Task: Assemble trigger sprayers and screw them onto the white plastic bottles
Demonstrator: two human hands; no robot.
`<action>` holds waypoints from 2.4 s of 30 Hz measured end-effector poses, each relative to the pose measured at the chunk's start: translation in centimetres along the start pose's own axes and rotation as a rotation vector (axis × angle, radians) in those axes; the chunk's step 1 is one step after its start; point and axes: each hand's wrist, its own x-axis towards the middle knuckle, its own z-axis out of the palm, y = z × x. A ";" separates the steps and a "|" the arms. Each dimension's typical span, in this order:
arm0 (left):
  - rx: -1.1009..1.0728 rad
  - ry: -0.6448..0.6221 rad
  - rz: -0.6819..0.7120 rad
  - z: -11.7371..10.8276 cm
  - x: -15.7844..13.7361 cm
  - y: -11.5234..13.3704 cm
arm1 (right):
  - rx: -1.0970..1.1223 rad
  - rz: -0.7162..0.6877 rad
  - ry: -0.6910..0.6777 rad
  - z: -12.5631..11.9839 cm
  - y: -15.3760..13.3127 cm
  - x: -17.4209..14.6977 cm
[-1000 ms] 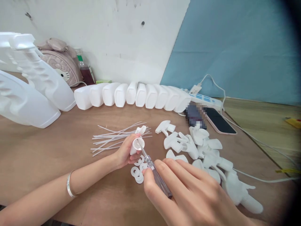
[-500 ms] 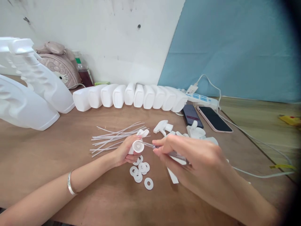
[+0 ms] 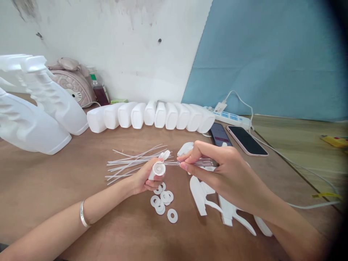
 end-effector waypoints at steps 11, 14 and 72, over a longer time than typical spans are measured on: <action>0.089 0.054 0.062 0.3 -0.5 -0.3 | 0.217 0.159 -0.058 -0.6 0.8 0.4; 0.088 0.044 0.076 0.3 -0.6 -0.3 | 0.220 0.126 -0.057 -0.6 0.6 0.1; -0.180 0.082 0.102 0.3 -0.2 0.2 | 0.361 0.363 -0.313 0.9 2.8 1.7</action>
